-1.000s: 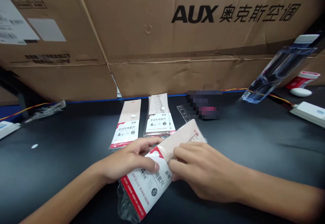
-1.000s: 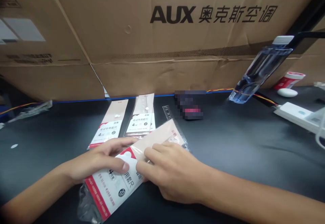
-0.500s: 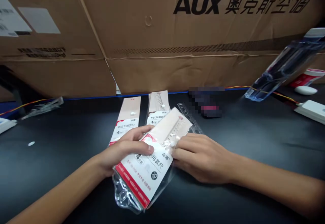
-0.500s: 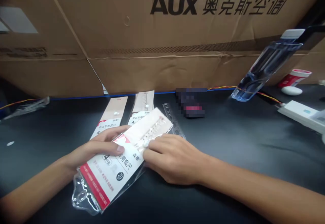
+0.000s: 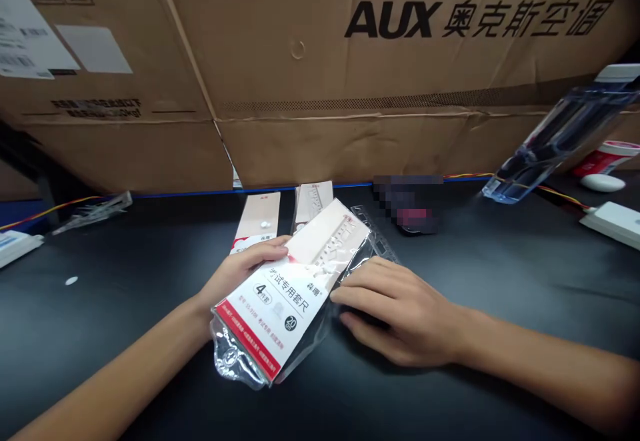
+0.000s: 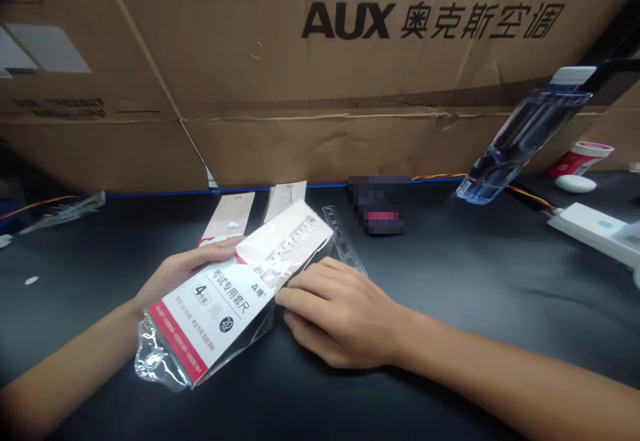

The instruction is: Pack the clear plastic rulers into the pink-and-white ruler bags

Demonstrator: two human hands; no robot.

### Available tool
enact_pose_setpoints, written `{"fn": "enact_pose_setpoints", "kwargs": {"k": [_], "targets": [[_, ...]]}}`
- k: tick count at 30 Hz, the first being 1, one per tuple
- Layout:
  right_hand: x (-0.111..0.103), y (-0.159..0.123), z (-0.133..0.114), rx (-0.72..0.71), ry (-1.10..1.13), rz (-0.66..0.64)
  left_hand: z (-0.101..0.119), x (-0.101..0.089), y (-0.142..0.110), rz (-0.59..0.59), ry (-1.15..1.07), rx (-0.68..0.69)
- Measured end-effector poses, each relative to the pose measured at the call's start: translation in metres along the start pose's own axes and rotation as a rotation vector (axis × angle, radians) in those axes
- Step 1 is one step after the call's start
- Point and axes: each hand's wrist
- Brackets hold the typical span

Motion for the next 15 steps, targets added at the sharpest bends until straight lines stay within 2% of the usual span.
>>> {"fn": "enact_pose_setpoints", "kwargs": {"k": [8,15], "targets": [[0.0009,-0.0005,0.0012,-0.031,0.020,0.026,-0.0017,0.0064,-0.0025,0.076,0.073,0.014],[-0.0006,0.0005,0.0008,-0.027,0.072,0.057,-0.0044,0.0009,-0.0009,0.017,0.148,-0.003]]}}
Point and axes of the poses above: each hand's wrist, its own y-axis towards the middle knuckle, its own x-axis out of the palm, z = x × y, and after that the axes turned 15 degrees about x, right-handed
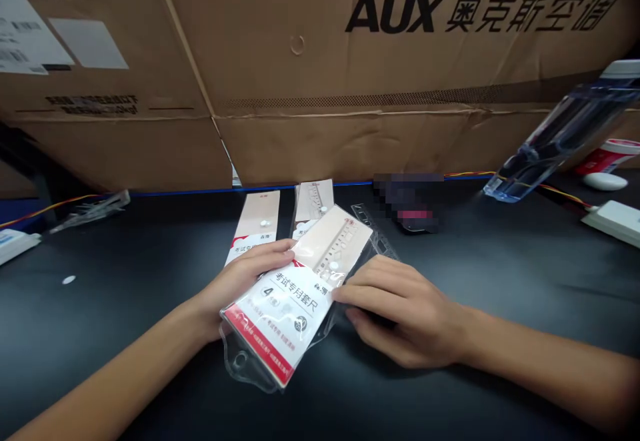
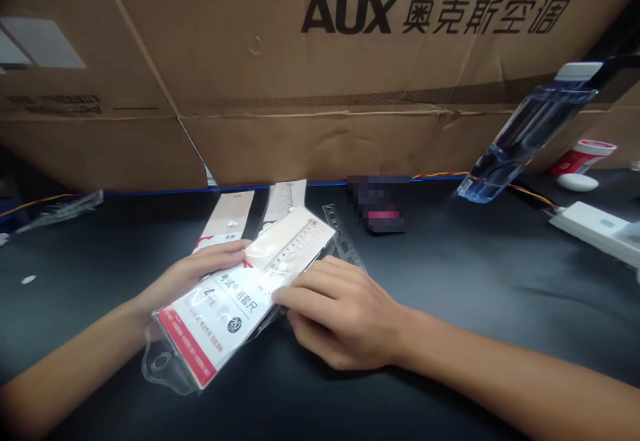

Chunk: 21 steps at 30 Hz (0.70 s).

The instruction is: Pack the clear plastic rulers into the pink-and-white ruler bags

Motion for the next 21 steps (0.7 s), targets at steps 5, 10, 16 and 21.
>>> {"fn": "enact_pose_setpoints", "kwargs": {"k": [5,10,16,21], "targets": [[0.000,0.000,0.001,0.006,-0.014,-0.003,-0.004,-0.006,0.002,-0.031,0.042,0.019],[0.000,-0.001,0.000,-0.004,-0.047,-0.008,-0.006,-0.009,0.003,-0.019,0.072,0.028],[-0.001,-0.004,-0.007,0.000,-0.088,-0.030,-0.005,-0.008,0.003,-0.079,0.054,0.025],[0.000,-0.004,-0.010,0.034,-0.135,-0.062,-0.003,-0.007,0.001,-0.071,0.060,0.005]]}}
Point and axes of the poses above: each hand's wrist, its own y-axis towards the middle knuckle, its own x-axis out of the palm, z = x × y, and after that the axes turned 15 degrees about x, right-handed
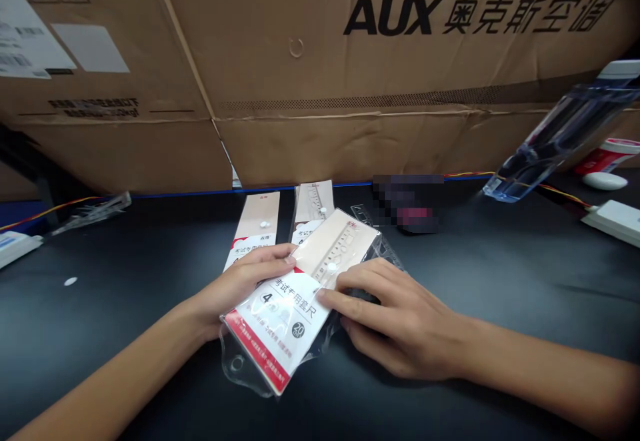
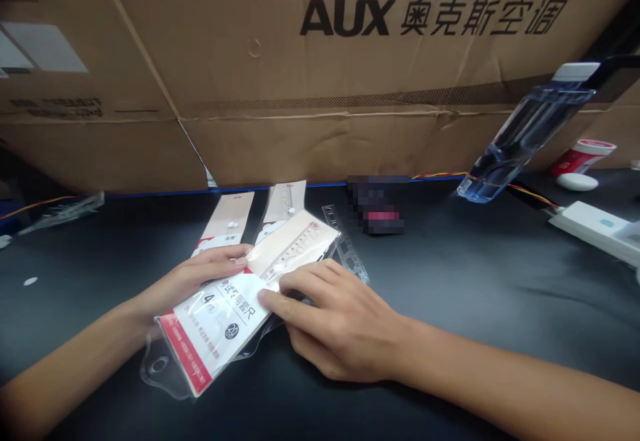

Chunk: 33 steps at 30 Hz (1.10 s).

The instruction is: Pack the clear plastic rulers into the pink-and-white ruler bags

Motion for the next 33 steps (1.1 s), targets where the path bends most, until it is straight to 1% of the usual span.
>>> {"fn": "enact_pose_setpoints", "kwargs": {"k": [3,7,9,13,17,21,23,27,29,33], "targets": [[0.0002,0.0015,-0.0003,0.014,-0.035,0.002,-0.0017,-0.0001,0.0002,0.018,0.005,-0.004],[-0.0003,0.0033,-0.0007,0.021,-0.078,0.027,-0.0049,-0.0004,0.0009,-0.017,-0.056,0.065],[-0.0010,0.0032,-0.0015,0.015,-0.085,0.035,-0.0060,-0.0006,0.0008,-0.025,-0.062,0.070],[-0.0020,0.0007,-0.0030,0.007,-0.075,0.005,-0.0075,-0.0010,-0.0003,-0.013,-0.033,0.051],[-0.0016,-0.0014,-0.0031,0.018,-0.079,0.004,-0.0081,-0.0003,-0.0011,-0.024,0.002,0.051],[-0.0001,-0.0009,-0.0023,0.051,-0.108,-0.074,-0.0073,0.0012,-0.0015,-0.013,0.010,0.044],[0.0007,-0.0001,-0.0013,0.057,-0.109,-0.076,-0.0068,0.0017,-0.0021,-0.043,0.016,0.034],[0.0015,0.0019,0.0011,0.045,-0.094,0.011,-0.0063,0.0021,-0.0033,-0.216,0.081,0.042],[0.0017,0.0027,0.0023,0.042,-0.093,0.040,-0.0063,0.0013,-0.0032,-0.276,0.097,0.063],[0.0015,0.0025,0.0047,0.035,-0.104,0.046,-0.0019,-0.0066,-0.0038,-0.300,0.134,0.105]]}}
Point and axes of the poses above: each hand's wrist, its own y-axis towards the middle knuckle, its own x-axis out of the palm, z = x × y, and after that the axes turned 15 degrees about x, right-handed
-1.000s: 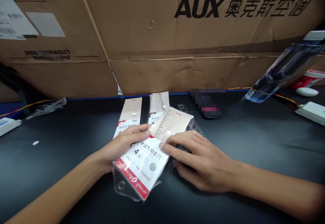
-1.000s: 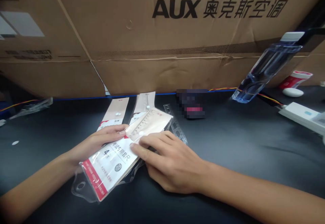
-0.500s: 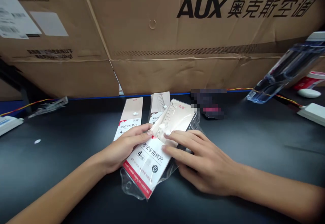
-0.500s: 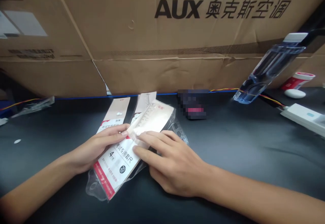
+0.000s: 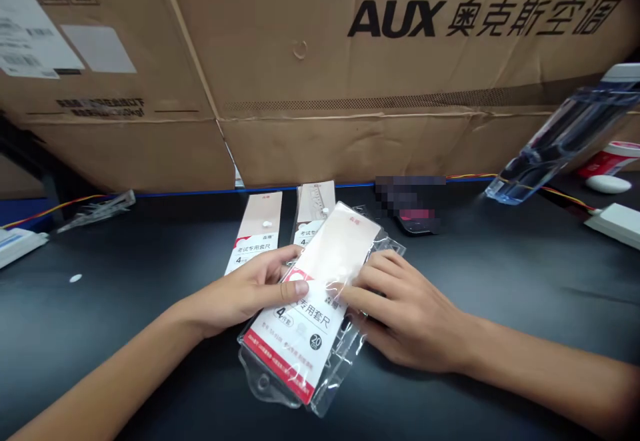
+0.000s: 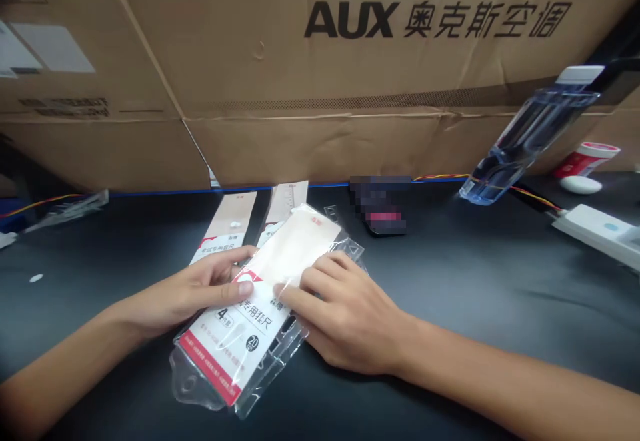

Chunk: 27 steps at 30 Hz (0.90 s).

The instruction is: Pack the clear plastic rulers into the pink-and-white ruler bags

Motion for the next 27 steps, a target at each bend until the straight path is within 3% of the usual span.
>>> {"fn": "enact_pose_setpoints", "kwargs": {"k": [5,9,11,14,18,20,23,27], "targets": [[-0.002,-0.001,0.004,-0.025,-0.009,0.014,0.026,-0.020,-0.011,0.151,0.114,0.129],[-0.002,0.000,0.007,-0.028,0.003,0.009,0.049,-0.033,-0.015,0.472,0.219,0.370],[0.000,0.000,0.008,-0.039,0.014,-0.015,0.050,-0.041,-0.013,0.617,0.312,0.411],[0.002,0.000,0.007,-0.040,0.027,-0.076,0.036,-0.055,-0.006,0.733,0.518,0.338],[0.001,0.000,0.004,0.005,0.043,-0.132,0.006,-0.077,0.004,0.666,1.040,0.161],[0.000,0.000,0.004,0.025,0.051,-0.149,-0.003,-0.084,0.005,0.613,1.176,0.132],[-0.001,0.000,0.004,0.040,0.069,-0.158,-0.004,-0.084,0.005,0.610,1.127,0.173],[0.000,0.000,0.005,0.057,0.091,-0.181,0.007,-0.069,0.005,0.706,0.751,0.242]]}}
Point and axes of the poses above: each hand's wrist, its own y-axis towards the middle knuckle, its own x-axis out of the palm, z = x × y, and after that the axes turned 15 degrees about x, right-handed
